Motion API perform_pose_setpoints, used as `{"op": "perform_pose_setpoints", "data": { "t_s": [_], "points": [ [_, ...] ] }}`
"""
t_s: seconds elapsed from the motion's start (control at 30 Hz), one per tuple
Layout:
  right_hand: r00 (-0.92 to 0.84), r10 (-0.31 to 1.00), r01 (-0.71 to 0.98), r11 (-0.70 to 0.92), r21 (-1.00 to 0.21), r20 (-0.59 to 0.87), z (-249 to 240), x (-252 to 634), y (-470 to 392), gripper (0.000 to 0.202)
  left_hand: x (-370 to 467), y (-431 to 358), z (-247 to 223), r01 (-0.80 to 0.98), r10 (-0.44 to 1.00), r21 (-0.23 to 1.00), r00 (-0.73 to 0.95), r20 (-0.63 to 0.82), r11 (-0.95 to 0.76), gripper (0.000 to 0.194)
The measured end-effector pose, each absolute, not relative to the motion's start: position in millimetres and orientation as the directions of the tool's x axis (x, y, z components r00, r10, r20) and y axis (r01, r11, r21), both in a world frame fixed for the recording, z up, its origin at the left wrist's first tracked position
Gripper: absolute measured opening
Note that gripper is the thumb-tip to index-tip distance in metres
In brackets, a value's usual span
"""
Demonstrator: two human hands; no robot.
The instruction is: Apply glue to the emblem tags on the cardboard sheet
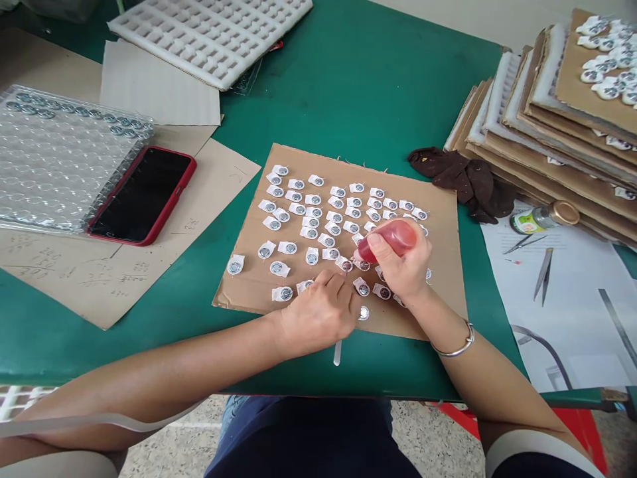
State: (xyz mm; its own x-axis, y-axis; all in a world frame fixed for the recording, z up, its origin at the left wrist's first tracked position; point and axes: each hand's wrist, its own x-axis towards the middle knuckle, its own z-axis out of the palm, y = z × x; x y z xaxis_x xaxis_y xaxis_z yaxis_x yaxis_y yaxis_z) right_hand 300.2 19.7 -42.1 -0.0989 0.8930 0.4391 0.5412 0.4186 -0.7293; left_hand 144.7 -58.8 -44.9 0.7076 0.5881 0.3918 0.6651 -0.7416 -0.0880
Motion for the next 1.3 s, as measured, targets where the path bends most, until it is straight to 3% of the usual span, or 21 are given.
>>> {"op": "perform_pose_setpoints", "data": {
  "t_s": [0.6,0.77,0.97,1.13,1.3],
  "points": [
    [-0.172,0.861,0.553,0.486,-0.676,0.479,-41,306,14,0.025,140,-53,-42,0.643,0.615,0.05,0.703,0.358,-0.764,0.017],
    [-0.248,0.844,0.517,0.531,-0.671,0.476,-36,305,13,0.023,135,-48,-40,0.654,0.703,0.259,0.651,0.287,-0.711,0.016],
    [-0.259,0.881,0.54,0.473,-0.696,0.396,-27,305,12,0.03,129,-30,-19,0.624,0.79,0.525,0.59,0.167,-0.578,0.014],
    [-0.063,0.899,0.466,0.41,-0.784,0.433,-28,314,-5,0.033,123,-14,-10,0.569,0.844,0.715,0.535,0.052,-0.405,0.015],
    [0.051,0.885,0.403,0.406,-0.821,0.462,-38,320,-20,0.041,115,-12,-20,0.493,0.877,0.83,0.48,-0.009,-0.261,0.011]
  ]
}}
